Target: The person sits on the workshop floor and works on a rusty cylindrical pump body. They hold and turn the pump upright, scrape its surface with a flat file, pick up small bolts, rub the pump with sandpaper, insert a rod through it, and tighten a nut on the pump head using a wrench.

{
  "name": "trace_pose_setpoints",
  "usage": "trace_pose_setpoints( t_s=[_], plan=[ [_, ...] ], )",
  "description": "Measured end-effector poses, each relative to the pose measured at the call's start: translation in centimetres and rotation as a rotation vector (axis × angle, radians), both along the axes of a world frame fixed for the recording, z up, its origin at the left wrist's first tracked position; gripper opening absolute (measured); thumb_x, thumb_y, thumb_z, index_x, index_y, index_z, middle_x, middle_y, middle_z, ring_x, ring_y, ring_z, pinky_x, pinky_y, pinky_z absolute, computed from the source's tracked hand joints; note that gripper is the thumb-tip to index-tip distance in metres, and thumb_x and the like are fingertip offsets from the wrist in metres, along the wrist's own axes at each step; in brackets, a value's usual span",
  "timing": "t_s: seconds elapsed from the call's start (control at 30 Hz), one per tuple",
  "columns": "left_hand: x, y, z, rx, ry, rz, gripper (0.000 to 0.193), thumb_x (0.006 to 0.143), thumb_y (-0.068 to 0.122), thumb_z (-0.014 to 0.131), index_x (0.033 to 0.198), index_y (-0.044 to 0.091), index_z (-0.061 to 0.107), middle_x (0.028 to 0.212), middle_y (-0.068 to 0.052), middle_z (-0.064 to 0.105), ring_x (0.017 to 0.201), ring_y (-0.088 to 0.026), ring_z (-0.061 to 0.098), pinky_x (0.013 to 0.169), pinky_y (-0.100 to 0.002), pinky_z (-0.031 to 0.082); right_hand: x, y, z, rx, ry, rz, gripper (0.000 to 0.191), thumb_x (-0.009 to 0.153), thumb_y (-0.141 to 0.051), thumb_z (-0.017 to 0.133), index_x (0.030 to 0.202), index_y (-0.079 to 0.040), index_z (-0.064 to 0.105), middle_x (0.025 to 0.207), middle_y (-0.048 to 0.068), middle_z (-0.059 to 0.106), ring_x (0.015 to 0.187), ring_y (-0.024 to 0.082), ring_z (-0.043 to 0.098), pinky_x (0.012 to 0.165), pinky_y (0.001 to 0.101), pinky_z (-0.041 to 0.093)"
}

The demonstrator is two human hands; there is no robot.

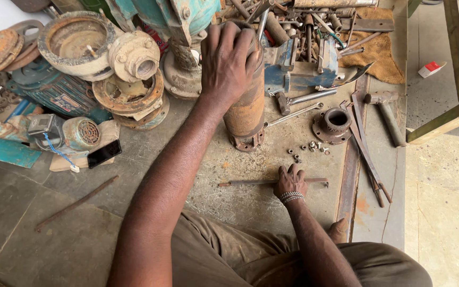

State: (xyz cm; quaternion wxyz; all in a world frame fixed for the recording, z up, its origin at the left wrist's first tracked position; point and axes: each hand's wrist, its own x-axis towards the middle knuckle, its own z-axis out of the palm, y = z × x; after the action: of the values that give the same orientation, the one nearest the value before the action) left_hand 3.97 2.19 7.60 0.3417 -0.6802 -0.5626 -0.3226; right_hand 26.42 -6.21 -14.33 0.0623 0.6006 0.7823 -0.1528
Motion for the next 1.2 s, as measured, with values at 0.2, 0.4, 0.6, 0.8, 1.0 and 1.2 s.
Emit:
trace_pose_setpoints(
  t_s=[0.2,0.4,0.6,0.8,1.0,1.2],
  plan=[
    [-0.1,-0.7,-1.0,0.074,-0.155,-0.050,0.032,0.090,0.028,0.087,0.102,0.008,0.065,0.109,-0.007,0.049,0.107,-0.024,0.044,0.091,-0.042,0.047,0.4,1.6,-3.0,0.016,-0.235,0.152,0.053,0.087,-0.046,0.073,0.132,-0.022,0.059,0.143,0.009,0.054,0.129,0.034,0.047,0.097,0.0543,0.047],
    [-1.5,-3.1,-1.2,0.100,-0.193,-0.073,0.031,0.094,0.026,0.088,0.102,0.009,0.064,0.110,-0.007,0.050,0.110,-0.024,0.045,0.092,-0.044,0.047,0.6,2.8,-2.9,-0.157,-0.018,0.073,0.046,0.080,-0.052,0.080,0.116,-0.023,0.072,0.114,0.005,0.072,0.113,0.026,0.066,0.103,0.0498,0.048],
    [-4.2,-7.1,-1.4,0.079,-0.232,0.029,0.033,0.094,0.031,0.088,0.091,0.007,0.065,0.096,-0.007,0.052,0.104,-0.024,0.046,0.087,-0.045,0.047,-1.4,4.7,-4.1,-0.187,0.652,0.072,0.060,0.086,-0.058,0.074,0.121,-0.009,0.069,0.113,0.011,0.075,0.101,0.024,0.074,0.090,0.0416,0.060],
    [-5.2,-11.1,-2.8,0.167,-0.332,0.127,0.031,0.099,0.033,0.081,0.084,0.011,0.065,0.086,-0.002,0.055,0.097,-0.023,0.046,0.083,-0.039,0.044,-6.8,8.6,-5.8,-0.512,1.335,-0.381,0.057,0.097,-0.048,0.061,0.140,-0.011,0.053,0.121,0.011,0.070,0.095,0.022,0.071,0.083,0.0384,0.059],
    [-7.4,-16.1,-5.8,0.368,-0.471,0.211,0.033,0.102,0.029,0.071,0.080,0.009,0.057,0.082,-0.001,0.052,0.089,-0.021,0.043,0.075,-0.040,0.034,-13.1,13.0,-7.6,-0.462,1.514,-0.604,0.048,0.101,-0.045,0.062,0.128,-0.005,0.066,0.105,0.007,0.072,0.078,0.016,0.066,0.068,0.0320,0.051],
    [-12.9,-22.5,-12.3,0.566,-0.778,0.411,0.050,0.108,0.040,0.072,0.075,0.007,0.055,0.078,0.001,0.051,0.087,-0.016,0.047,0.078,-0.037,0.034,-18.1,14.5,-9.9,-0.356,1.518,-0.388,0.046,0.100,-0.047,0.063,0.104,-0.002,0.072,0.072,0.005,0.065,0.061,0.013,0.061,0.055,0.0284,0.050]
  ],
)
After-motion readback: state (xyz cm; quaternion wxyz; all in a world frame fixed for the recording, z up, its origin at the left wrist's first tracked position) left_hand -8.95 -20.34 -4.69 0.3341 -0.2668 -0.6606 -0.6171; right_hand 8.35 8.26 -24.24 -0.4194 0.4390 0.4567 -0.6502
